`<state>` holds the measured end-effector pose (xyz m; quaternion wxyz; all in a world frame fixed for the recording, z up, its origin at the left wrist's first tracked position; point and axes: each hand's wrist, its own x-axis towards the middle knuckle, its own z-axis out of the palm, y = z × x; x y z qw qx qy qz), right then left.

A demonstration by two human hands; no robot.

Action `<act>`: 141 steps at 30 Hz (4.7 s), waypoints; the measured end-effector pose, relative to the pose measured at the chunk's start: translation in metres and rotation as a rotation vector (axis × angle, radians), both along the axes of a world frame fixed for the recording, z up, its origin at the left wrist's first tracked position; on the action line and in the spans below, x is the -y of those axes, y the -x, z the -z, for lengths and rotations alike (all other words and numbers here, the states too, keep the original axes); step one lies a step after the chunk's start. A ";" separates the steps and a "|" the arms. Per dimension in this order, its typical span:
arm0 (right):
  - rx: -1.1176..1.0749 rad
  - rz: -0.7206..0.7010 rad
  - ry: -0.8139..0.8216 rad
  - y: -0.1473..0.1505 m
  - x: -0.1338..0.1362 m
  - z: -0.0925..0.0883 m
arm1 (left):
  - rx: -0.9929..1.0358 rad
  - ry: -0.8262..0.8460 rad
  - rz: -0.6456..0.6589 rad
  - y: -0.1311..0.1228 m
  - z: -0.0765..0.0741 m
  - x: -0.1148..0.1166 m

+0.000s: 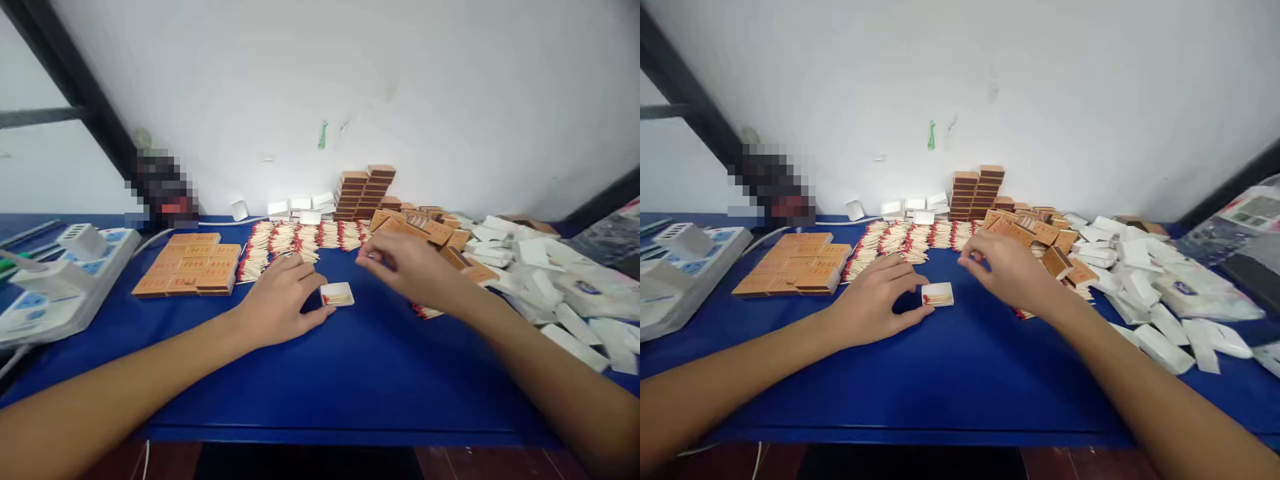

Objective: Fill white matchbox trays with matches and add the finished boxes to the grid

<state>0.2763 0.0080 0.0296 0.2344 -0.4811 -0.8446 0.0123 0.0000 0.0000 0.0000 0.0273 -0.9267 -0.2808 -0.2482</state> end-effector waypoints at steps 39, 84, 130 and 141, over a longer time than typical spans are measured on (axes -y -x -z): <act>-0.027 -0.211 0.224 0.023 0.019 0.009 | -0.010 0.006 -0.013 -0.003 -0.002 0.000; 0.097 -0.181 0.232 0.024 0.026 0.007 | -0.027 0.054 -0.031 -0.003 -0.003 0.003; 0.228 0.125 0.117 -0.028 -0.031 0.021 | -0.015 0.025 -0.012 -0.003 -0.001 0.001; 0.082 -0.113 0.053 0.004 0.007 0.006 | -0.024 0.041 -0.033 -0.004 -0.002 0.002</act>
